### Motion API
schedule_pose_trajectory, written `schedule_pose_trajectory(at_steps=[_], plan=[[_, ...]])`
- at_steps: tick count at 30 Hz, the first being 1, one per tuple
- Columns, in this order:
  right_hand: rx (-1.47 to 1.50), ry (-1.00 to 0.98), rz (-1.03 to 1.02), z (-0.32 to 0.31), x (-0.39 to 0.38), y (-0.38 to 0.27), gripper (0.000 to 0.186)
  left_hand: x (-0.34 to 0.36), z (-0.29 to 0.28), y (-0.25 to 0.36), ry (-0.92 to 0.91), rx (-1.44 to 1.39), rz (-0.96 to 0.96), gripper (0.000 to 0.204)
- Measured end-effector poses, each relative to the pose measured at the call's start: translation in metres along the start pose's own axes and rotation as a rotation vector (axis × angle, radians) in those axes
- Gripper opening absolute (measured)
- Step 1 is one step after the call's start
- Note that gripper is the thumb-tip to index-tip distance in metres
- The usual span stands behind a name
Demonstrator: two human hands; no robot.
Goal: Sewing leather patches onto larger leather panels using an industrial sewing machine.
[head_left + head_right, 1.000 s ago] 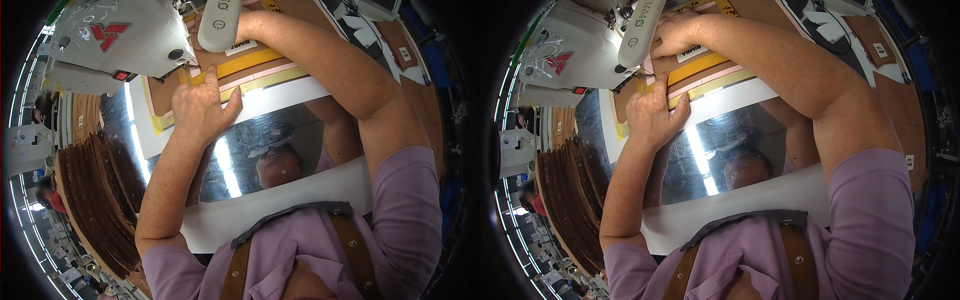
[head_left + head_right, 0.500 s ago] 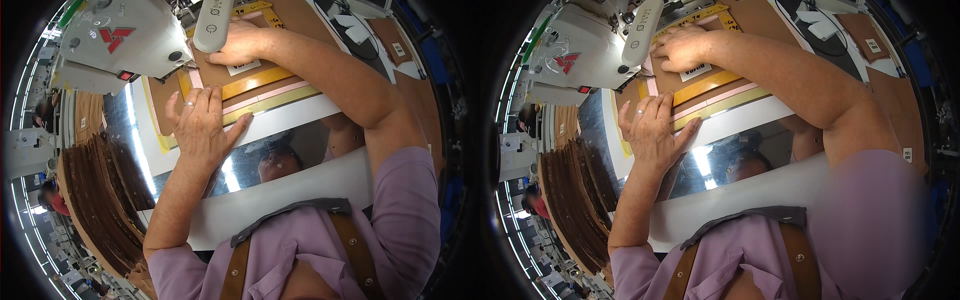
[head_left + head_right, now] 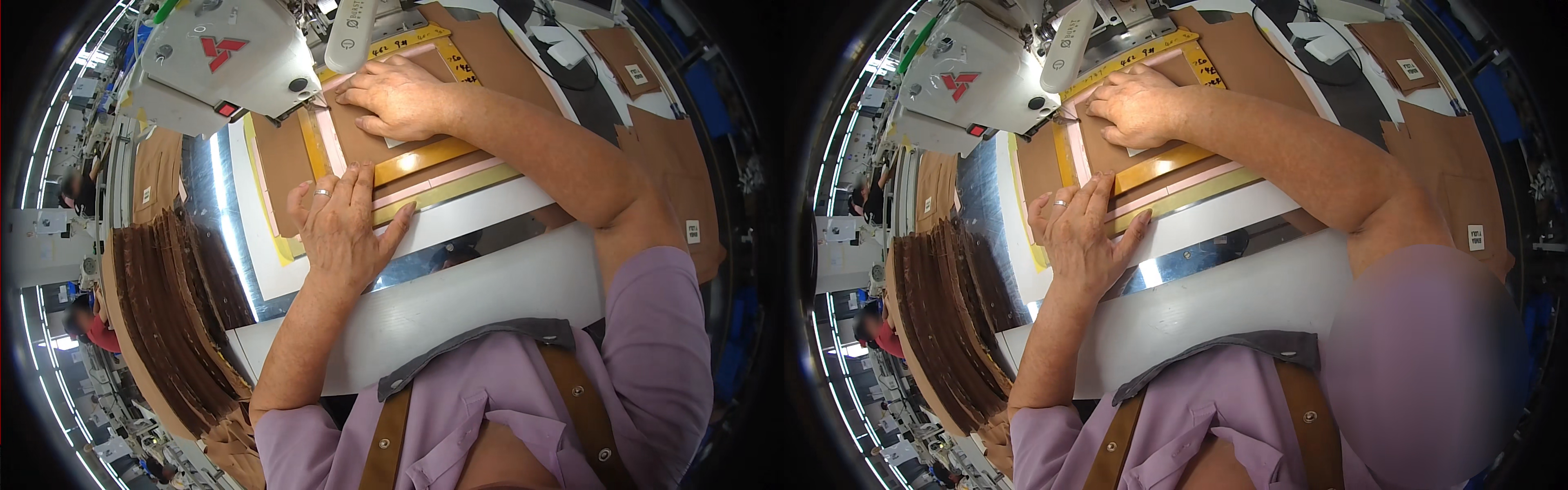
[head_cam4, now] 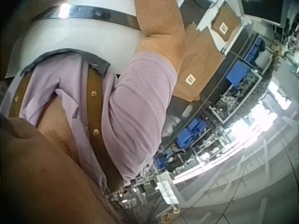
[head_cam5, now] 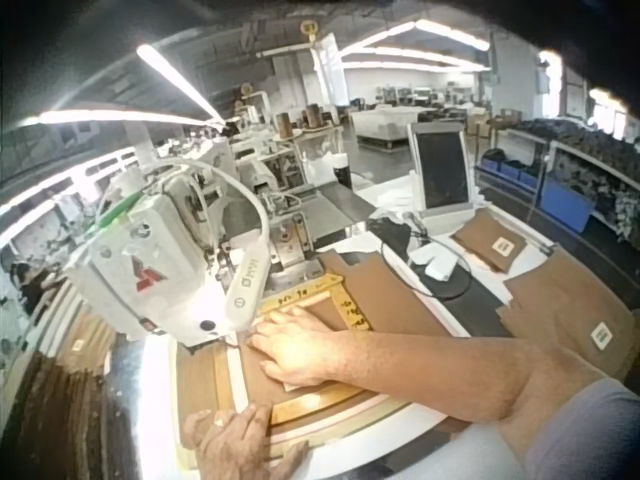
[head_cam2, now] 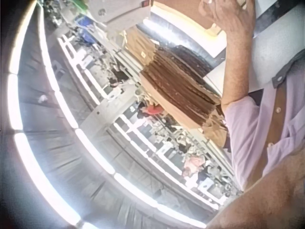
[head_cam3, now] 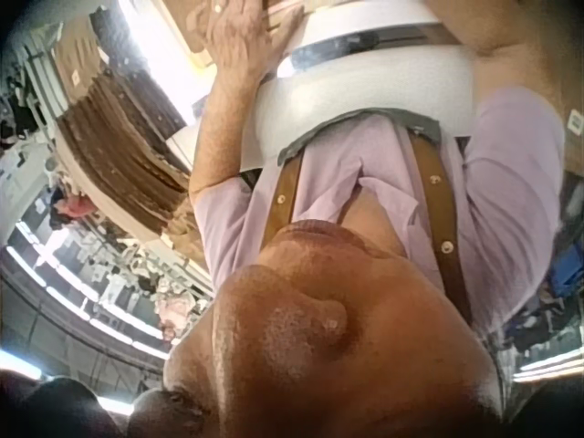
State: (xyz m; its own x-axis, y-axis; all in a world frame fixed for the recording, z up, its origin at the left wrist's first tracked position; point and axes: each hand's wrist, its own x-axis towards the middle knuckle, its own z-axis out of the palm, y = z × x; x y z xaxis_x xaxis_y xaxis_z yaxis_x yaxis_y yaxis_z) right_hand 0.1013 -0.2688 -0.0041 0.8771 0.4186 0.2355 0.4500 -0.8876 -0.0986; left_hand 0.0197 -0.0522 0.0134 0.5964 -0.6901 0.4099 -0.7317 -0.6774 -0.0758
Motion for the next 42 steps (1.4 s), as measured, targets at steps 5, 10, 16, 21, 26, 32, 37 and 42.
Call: schedule_pose_trajectory(at_steps=[5, 10, 16, 21, 26, 32, 37, 42], plan=[[-0.019, -0.002, -0.022, -0.002, -0.009, -0.012, 0.047, -0.012, -0.005, 0.007, -0.018, -0.015, -0.024, 0.059], [-0.032, 0.077, -0.068, 0.003, -0.016, -0.019, 0.049, -0.019, -0.010, 0.013, -0.009, 0.004, -0.006, 0.055], [-0.048, 0.107, -0.059, 0.005, -0.024, -0.020, 0.052, -0.007, -0.014, 0.007, -0.020, -0.019, 0.043, 0.046], [0.077, 0.070, -0.102, -0.001, -0.026, -0.021, 0.050, 0.028, 0.017, -0.031, 0.023, -0.327, 0.011, 0.034], [0.065, 0.107, -0.013, -0.013, -0.058, -0.009, 0.052, 0.049, 0.040, -0.040, -0.030, -0.242, -0.008, 0.043], [-0.172, 0.026, 0.182, -0.022, -0.083, 0.003, 0.062, 0.051, 0.037, -0.038, -0.061, -0.239, -0.016, 0.048], [-0.222, -0.048, 0.204, -0.024, -0.077, 0.000, 0.066, 0.057, 0.034, -0.037, -0.114, -0.115, -0.005, 0.047], [-0.177, -0.077, 0.206, -0.026, -0.078, 0.000, 0.065, 0.057, 0.033, -0.037, -0.142, -0.071, 0.016, 0.047]])
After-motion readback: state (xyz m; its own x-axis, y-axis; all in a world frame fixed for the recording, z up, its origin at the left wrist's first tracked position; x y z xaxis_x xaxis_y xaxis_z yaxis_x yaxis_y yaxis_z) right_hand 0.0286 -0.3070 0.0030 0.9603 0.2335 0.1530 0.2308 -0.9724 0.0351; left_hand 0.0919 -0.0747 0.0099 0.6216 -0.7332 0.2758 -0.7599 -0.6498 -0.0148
